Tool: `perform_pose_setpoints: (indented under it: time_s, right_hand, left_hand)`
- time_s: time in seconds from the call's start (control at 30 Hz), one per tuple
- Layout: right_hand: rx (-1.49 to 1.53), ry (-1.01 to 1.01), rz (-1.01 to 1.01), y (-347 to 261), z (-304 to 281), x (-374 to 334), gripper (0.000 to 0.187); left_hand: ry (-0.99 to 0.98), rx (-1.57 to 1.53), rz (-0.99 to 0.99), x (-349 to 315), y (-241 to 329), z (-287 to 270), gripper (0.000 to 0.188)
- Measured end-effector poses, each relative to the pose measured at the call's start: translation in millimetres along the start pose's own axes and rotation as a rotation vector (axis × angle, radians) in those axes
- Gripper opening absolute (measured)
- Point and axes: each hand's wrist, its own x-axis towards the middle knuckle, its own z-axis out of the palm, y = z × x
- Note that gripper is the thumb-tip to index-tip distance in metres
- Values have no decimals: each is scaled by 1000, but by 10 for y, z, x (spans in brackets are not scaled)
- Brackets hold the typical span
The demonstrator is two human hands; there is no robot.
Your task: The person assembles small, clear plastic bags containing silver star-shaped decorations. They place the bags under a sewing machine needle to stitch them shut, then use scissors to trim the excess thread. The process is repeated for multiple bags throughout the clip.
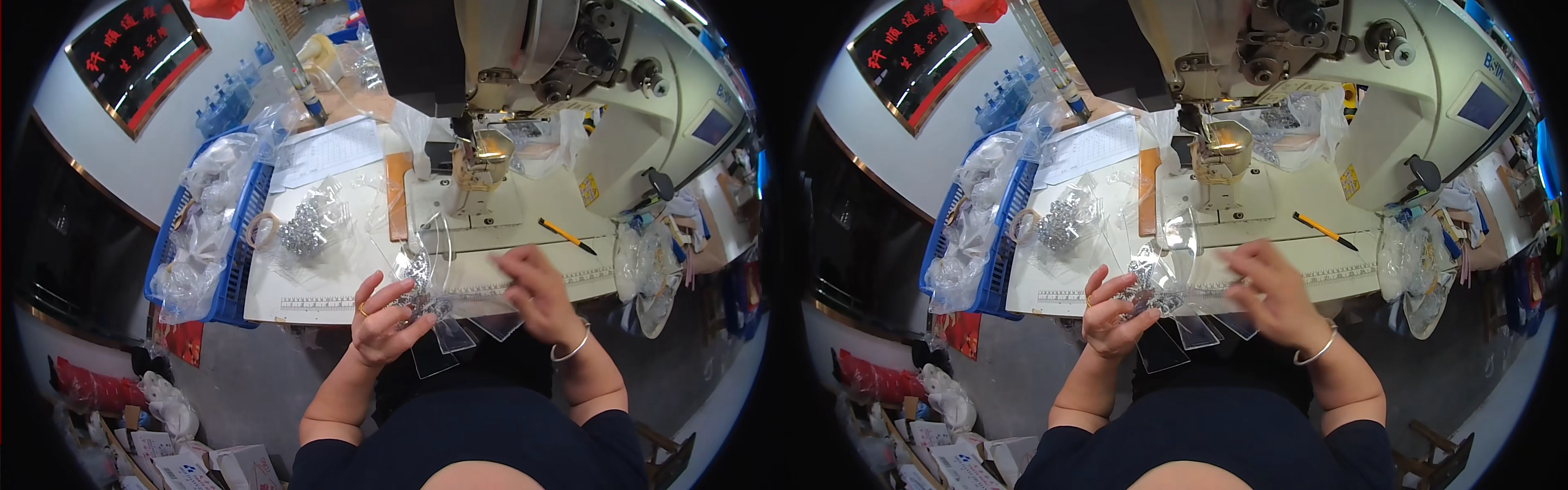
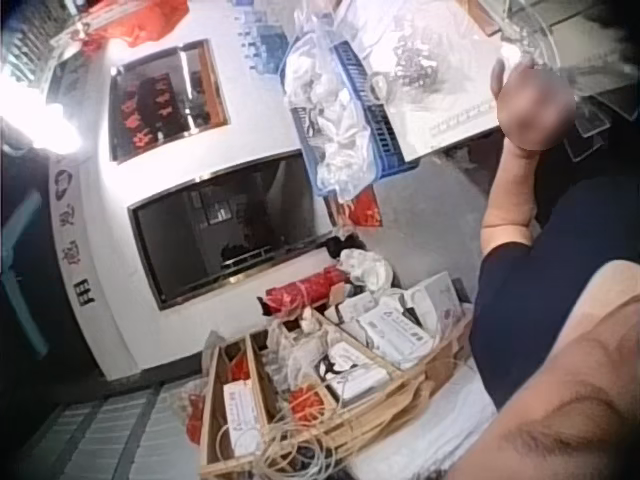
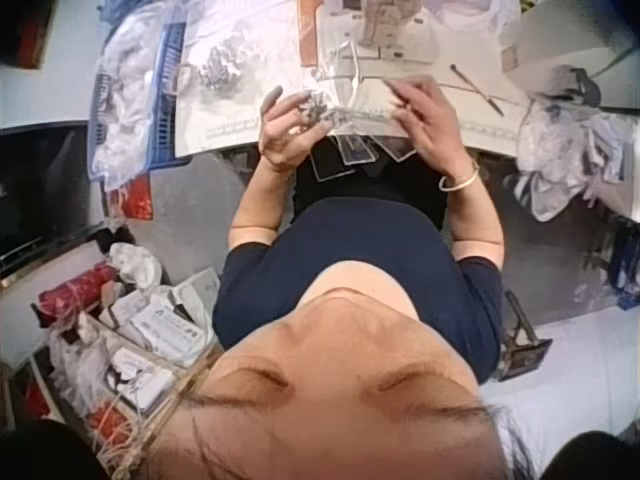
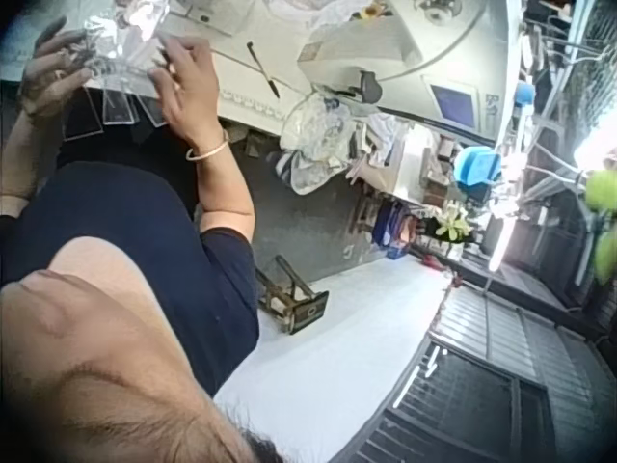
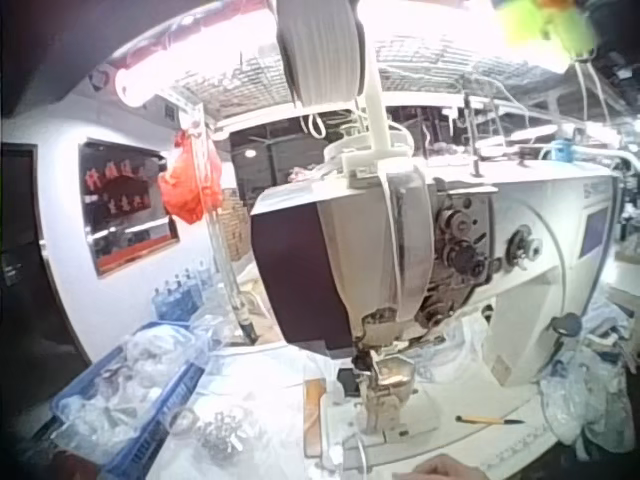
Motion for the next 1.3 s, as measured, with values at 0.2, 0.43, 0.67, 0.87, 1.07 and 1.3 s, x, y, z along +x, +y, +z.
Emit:
perform_pose_setpoints:
  time_s: [0.2,0.43,0.67,0.87,1.07,1.3]
  right_hand:
    - [142,-94,-72,-62,365,123,27]
    - [-347,-18,-480,-59,453,224,13]
    - [52,0,-146,42,400,161,23]
    - [-235,-109,-161,-23,339,61,33]
    - [-196,-20,-327,15,389,98,24]
    - [-222,-70,-407,3,351,159,20]
  left_hand:
    - [-27,-80,-68,13,58,25,23]
    - [-68,-65,-102,2,46,28,20]
    - [-41,-122,-91,-50,20,27,23]
    - [-21,-130,-106,-87,-15,27,27]
    - [-35,-134,-77,-39,25,35,26]
    - [-26,-122,-67,-35,48,34,26]
